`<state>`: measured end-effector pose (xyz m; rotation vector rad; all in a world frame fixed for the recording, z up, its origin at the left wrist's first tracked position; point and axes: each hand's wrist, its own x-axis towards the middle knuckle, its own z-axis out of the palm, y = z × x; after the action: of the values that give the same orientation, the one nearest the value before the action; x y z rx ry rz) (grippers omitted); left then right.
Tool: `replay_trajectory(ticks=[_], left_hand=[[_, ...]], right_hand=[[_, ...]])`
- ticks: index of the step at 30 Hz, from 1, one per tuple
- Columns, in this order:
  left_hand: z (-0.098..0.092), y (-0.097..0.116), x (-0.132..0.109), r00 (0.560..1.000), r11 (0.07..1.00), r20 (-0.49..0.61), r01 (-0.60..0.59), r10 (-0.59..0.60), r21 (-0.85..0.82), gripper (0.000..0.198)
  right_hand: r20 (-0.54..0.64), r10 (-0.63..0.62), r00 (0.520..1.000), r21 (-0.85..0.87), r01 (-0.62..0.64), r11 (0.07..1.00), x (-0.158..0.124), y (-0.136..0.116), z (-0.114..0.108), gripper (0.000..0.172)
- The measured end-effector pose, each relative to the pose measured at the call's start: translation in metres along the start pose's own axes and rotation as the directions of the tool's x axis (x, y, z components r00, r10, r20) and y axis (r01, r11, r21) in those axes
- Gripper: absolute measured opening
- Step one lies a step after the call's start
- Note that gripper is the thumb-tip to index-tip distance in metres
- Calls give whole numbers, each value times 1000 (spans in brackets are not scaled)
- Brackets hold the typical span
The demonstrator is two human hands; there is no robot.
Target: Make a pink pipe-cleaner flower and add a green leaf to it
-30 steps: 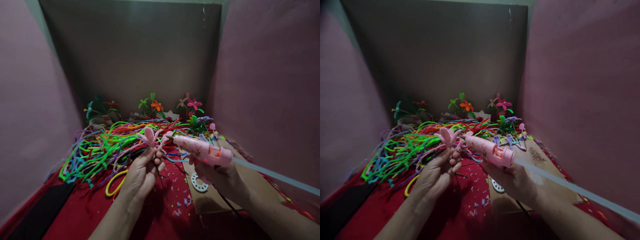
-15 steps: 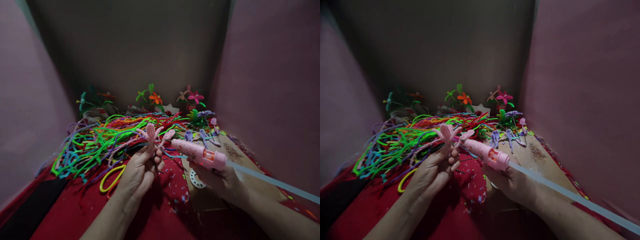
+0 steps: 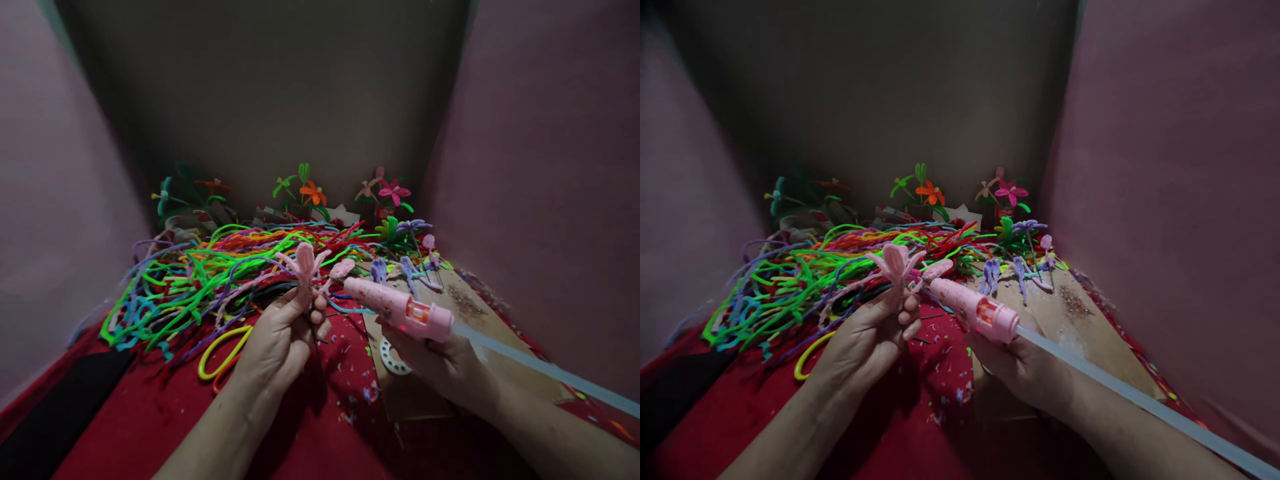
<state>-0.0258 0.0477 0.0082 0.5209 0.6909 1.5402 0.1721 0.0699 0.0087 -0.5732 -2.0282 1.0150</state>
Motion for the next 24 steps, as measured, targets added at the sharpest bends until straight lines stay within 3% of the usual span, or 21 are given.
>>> replay_trajectory(ticks=[19,24], left_hand=[[2,1,-1,1000,1000,-13,-1,1,11,6],[1,1,-1,1000,1000,0,3,-3,17,4]], right_hand=[[21,21,1000,0,-21,1000,0,-3,-1,47],[-21,8,1000,-14,-8,1000,-1,-3,-1,47]])
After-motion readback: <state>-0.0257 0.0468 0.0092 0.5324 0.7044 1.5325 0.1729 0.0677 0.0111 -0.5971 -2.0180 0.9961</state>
